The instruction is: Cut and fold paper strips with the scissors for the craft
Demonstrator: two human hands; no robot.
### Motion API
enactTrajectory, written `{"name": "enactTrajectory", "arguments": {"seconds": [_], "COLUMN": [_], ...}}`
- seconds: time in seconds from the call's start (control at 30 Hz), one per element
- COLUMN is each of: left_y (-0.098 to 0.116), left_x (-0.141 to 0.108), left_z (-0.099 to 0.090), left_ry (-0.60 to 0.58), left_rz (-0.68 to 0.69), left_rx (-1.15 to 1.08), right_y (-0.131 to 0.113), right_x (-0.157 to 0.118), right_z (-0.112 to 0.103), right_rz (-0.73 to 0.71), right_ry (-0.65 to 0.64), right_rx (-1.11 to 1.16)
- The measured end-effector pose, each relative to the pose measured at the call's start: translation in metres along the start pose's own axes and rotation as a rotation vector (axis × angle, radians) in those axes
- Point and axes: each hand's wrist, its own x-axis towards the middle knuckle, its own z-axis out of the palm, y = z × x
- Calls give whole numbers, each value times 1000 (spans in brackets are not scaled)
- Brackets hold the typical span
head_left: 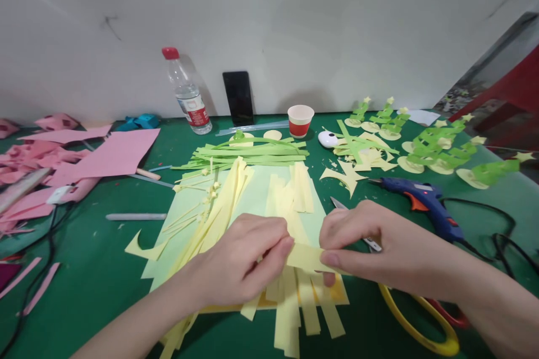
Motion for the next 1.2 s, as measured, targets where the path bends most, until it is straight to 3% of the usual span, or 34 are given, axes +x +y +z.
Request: {"name": "enactTrajectory", "arguments": {"seconds": [0.13, 0.27, 0.33, 0.43, 0.53, 0.63, 0.77, 0.9, 1.2], "left_y": [0, -2, 0, 6, 12, 14, 12, 11, 10], "left_x": [-1, -1, 0, 2, 4, 3, 1, -1, -2], "left_z": [2, 3, 4, 6, 8, 7, 5, 8, 10], "left_ry": [79, 453, 533, 506, 554, 560, 414, 258, 226], "left_rz": [-113, -197, -186, -194, -205, -224, -251, -258, -221], "left_rx": [-237, -526, -522, -416, -349, -329, -264, -238, -159], "right_y": [0, -2, -4, -5, -3, 1, 3, 0, -1], "right_x": [-1, -2, -1, 1, 5, 8, 7, 6, 5], "right_z": [2, 4, 7, 13, 20, 24, 23, 22, 21], "right_rz": [6, 14, -37, -105, -149, -232, -282, -361, -296], "right_ry": [19, 145, 241, 294, 309, 403, 573, 650, 553], "right_rx": [45, 148, 202, 193, 152, 120, 6, -73, -135]}}
